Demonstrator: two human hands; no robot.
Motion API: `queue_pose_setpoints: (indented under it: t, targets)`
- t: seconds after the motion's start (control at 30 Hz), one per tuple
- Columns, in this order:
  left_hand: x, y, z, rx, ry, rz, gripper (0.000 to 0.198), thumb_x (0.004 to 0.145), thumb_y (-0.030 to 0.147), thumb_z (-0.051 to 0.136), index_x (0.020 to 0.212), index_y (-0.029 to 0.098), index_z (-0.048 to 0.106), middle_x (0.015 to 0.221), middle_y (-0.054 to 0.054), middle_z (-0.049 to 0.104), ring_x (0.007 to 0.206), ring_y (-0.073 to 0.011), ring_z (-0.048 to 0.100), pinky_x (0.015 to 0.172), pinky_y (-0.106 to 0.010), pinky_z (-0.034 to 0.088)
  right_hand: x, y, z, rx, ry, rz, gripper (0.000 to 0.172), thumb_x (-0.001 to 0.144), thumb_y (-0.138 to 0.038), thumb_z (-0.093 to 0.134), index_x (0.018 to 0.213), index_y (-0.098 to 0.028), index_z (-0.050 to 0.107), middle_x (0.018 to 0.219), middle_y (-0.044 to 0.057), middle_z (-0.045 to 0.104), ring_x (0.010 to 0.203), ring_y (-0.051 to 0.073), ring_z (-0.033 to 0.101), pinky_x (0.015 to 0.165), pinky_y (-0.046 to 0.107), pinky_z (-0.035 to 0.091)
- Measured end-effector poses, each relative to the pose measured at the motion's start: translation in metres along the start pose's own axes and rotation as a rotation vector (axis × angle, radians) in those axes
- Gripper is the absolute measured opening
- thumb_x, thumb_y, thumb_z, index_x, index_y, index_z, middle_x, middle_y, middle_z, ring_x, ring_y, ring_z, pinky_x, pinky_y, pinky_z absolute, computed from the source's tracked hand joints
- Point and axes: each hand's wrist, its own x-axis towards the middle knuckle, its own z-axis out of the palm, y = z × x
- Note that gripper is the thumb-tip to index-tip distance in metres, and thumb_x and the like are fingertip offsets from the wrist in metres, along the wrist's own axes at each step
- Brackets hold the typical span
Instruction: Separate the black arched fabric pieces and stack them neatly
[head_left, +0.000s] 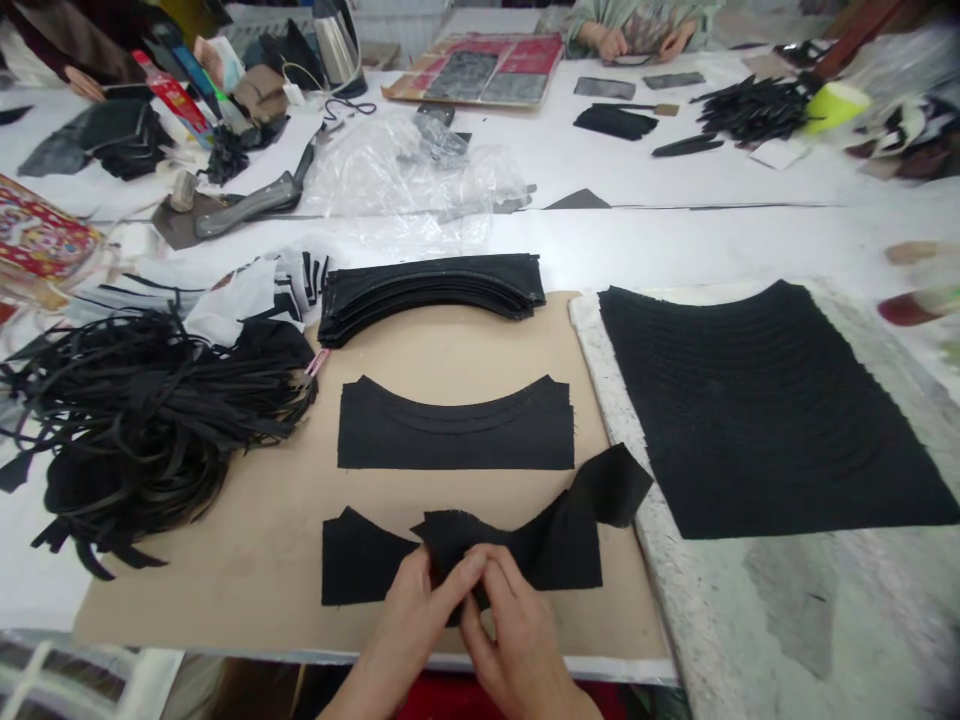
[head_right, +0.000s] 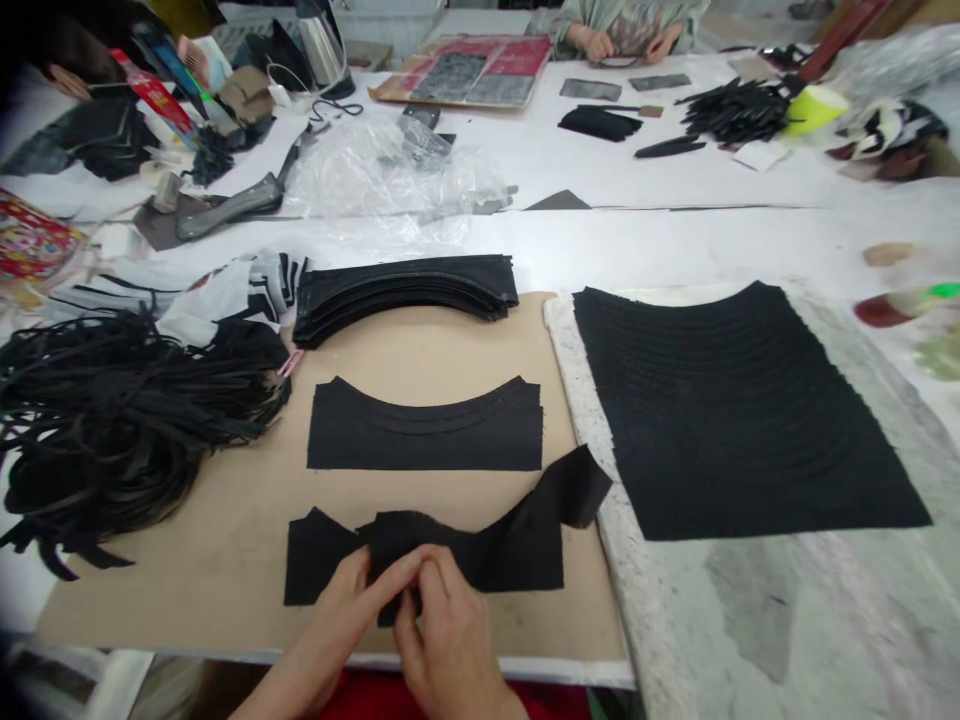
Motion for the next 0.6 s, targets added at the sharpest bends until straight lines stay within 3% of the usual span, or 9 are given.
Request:
queue_pose_setpoints:
  t: [0.1, 0.13, 0.2, 0.33, 0.4, 0.47, 0.53, 0.6]
  targets:
    - [0.012, -0.017, -0.02, 0.177, 0.271, -0.091, 0.046, 0.063, 0.058, 0.07, 0.076, 0.014, 0.064, 0.08, -0.009, 0.07, 0.085, -0.0288, 0.065, 0.08, -0.039, 0.051, 0.002, -0.002, 0.017, 0.017, -0.11, -0.045, 0.018, 0.085, -0.009, 0.039, 0.096, -0.02, 0.049, 0.098, 0.006, 0.059, 0.084, 0.016, 0.06, 0.072, 0.027, 0.052]
    - [0.017, -0.023, -0.026, 0.177, 0.302, -0.104, 0.045, 0.064, 0.057, 0.069, 0.077, 0.014, 0.065, 0.08, -0.009, 0.071, 0.085, -0.0294, 0.065, 0.079, -0.04, 0.051, 0.002, 0.0, 0.017, 0.033, -0.142, -0.034, 0.017, 0.086, -0.01, 0.04, 0.096, -0.021, 0.049, 0.1, 0.006, 0.059, 0.085, 0.016, 0.06, 0.073, 0.027, 0.051]
    - [0.026, -0.031, -0.036, 0.116, 0.237, -0.097, 0.043, 0.066, 0.053, 0.07, 0.082, 0.013, 0.068, 0.082, -0.01, 0.073, 0.088, -0.0307, 0.067, 0.081, -0.039, 0.052, 0.004, 0.01, 0.01, 0.047, -0.138, 0.045, 0.015, 0.09, -0.015, 0.041, 0.099, -0.021, 0.051, 0.102, 0.005, 0.059, 0.089, 0.016, 0.06, 0.077, 0.027, 0.05]
    - [0.036, -0.038, -0.046, 0.022, 0.074, -0.052, 0.044, 0.068, 0.053, 0.069, 0.086, 0.013, 0.072, 0.083, -0.011, 0.076, 0.094, -0.033, 0.069, 0.087, -0.039, 0.053, 0.018, 0.056, -0.028, -0.116, 0.051, 0.393, 0.022, 0.095, -0.036, 0.042, 0.106, -0.021, 0.054, 0.098, 0.006, 0.06, 0.083, 0.018, 0.06, 0.072, 0.03, 0.048]
    - [0.037, -0.038, -0.046, -0.012, 0.088, -0.037, 0.046, 0.069, 0.053, 0.069, 0.091, 0.013, 0.074, 0.089, -0.011, 0.077, 0.1, -0.0331, 0.068, 0.093, -0.041, 0.051, 0.031, 0.081, -0.05, -0.244, 0.066, 0.546, 0.036, 0.093, -0.046, 0.042, 0.115, -0.02, 0.054, 0.093, 0.007, 0.062, 0.075, 0.02, 0.061, 0.068, 0.032, 0.047]
    - [0.035, -0.036, -0.045, -0.049, 0.113, -0.025, 0.047, 0.067, 0.053, 0.071, 0.093, 0.014, 0.075, 0.094, -0.01, 0.077, 0.105, -0.0328, 0.067, 0.097, -0.041, 0.05, 0.045, 0.103, -0.066, -0.307, -0.011, 0.664, 0.047, 0.092, -0.053, 0.039, 0.126, -0.023, 0.051, 0.078, 0.003, 0.062, 0.065, 0.021, 0.06, 0.064, 0.033, 0.044]
    - [0.033, -0.032, -0.044, -0.079, 0.127, -0.013, 0.046, 0.064, 0.052, 0.074, 0.092, 0.015, 0.076, 0.096, -0.009, 0.077, 0.105, -0.0325, 0.067, 0.097, -0.04, 0.051, 0.056, 0.119, -0.073, -0.341, -0.075, 0.758, 0.052, 0.09, -0.057, 0.04, 0.13, -0.025, 0.051, 0.064, 0.0, 0.058, 0.056, 0.021, 0.058, 0.06, 0.032, 0.043]
    - [0.032, -0.03, -0.044, -0.101, 0.136, -0.017, 0.046, 0.063, 0.052, 0.076, 0.09, 0.016, 0.076, 0.095, -0.009, 0.077, 0.104, -0.0323, 0.067, 0.095, -0.039, 0.053, 0.064, 0.134, -0.071, -0.381, -0.042, 0.81, 0.054, 0.086, -0.059, 0.046, 0.127, -0.024, 0.055, 0.055, -0.002, 0.054, 0.049, 0.02, 0.055, 0.057, 0.033, 0.044]
